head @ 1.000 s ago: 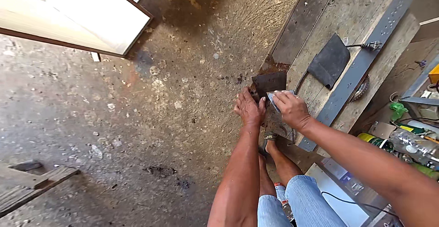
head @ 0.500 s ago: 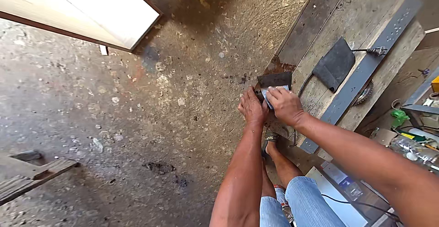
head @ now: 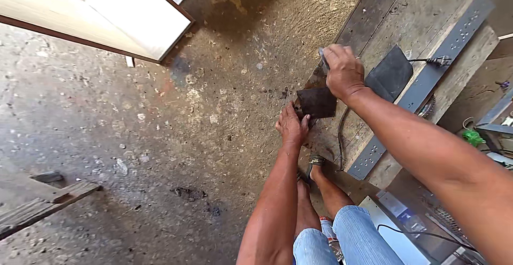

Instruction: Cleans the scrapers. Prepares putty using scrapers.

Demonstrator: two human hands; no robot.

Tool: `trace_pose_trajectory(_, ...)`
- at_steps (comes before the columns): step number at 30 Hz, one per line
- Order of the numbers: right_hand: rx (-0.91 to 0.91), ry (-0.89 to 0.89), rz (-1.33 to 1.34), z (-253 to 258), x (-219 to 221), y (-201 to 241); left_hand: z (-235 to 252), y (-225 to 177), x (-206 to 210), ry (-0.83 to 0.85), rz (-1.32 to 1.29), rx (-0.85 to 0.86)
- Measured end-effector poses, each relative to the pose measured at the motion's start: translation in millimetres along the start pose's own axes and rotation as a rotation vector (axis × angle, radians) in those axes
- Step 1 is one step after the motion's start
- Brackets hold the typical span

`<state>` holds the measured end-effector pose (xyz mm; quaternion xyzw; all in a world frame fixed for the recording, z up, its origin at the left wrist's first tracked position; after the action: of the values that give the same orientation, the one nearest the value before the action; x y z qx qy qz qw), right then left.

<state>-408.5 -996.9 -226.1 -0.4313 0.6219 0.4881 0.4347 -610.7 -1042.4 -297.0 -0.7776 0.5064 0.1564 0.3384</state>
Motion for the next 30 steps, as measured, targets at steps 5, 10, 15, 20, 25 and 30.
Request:
trace_pose_trajectory(5, -0.002, -0.129, 0.083, -71.7, -21.4, 10.0, -15.9, 15.6, -14.3, -0.024, -0.328, 0.156)
trace_pose_trajectory(10, -0.454, -0.207, 0.206, -148.2, 9.9, 90.5, -104.3, 3.7, -19.1, 0.557, -1.292, -0.008)
trace_pose_trajectory(15, -0.702, 0.015, 0.552, -148.6, -3.5, 130.0, -118.1, 31.5, -32.0, 0.501, -1.769, -0.074)
trace_pose_trajectory(20, -0.337, 0.196, 0.298, -95.0, 22.6, 51.7, -117.4, 64.4, -67.6, 0.603, -1.736, -0.069)
trace_pose_trajectory(25, -0.217, 0.407, 0.039, -77.7, 58.0, 29.2, -115.5, 68.1, -72.9, 0.643, -1.699, -0.121)
trace_pose_trajectory(30, -0.347, 0.412, 0.017, -85.6, 48.1, 40.7, -108.7, 65.7, -58.8, 0.697, -1.793, -0.125)
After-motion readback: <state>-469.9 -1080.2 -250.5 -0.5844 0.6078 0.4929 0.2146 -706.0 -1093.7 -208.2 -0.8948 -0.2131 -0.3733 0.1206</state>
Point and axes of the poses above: each hand's wrist, its own z-axis towards the middle knuckle, its own x-axis out of the palm, y = z × x, the point moved 4 cm from there along z, towards the middle knuckle, and after that the axes turned 14 degrees about -x, right-handed, at the moved point
